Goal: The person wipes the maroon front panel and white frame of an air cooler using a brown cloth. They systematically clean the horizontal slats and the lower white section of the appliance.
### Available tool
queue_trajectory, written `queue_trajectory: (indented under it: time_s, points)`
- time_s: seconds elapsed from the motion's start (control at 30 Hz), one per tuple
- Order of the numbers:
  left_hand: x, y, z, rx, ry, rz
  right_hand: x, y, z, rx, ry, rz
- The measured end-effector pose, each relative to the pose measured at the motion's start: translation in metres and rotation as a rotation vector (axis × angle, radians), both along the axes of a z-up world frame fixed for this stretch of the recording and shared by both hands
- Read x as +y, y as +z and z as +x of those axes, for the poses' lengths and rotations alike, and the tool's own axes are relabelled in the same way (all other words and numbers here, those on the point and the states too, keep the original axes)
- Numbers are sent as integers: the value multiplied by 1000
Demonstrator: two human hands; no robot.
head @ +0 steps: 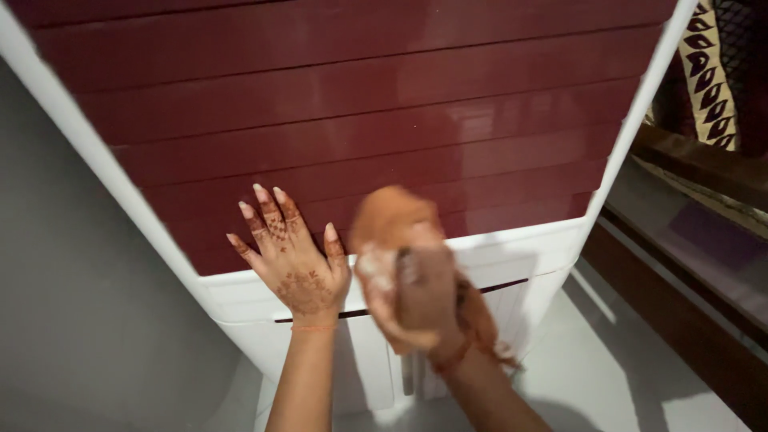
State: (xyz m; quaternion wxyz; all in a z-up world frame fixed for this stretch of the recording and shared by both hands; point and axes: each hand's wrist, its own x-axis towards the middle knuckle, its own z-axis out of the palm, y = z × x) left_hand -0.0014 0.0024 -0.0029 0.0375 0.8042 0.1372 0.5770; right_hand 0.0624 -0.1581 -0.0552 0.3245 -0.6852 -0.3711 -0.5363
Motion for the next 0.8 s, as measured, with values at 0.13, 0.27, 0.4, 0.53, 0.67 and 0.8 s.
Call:
queue_trajectory:
  time_s: [0.13,0.27,0.4,0.53,0.67,0.8]
  points:
    - [0,1,0,-6,-2,-5,2,0,-22,-122,-41,-158]
    - [0,0,1,-17,-3,0,-54,-10,11,-94,-194,27]
    - [0,0,2,-21,11,12,-115,-21,40,132,-282,252]
    - [0,-2,3,-24,15,12,-129,-15,51,318,-253,499]
    - [2,-3,3,-25,16,18,-99,-14,30,269,-129,442]
    - [2,-3,3,-34,8,26,-54,-11,0,277,-96,194]
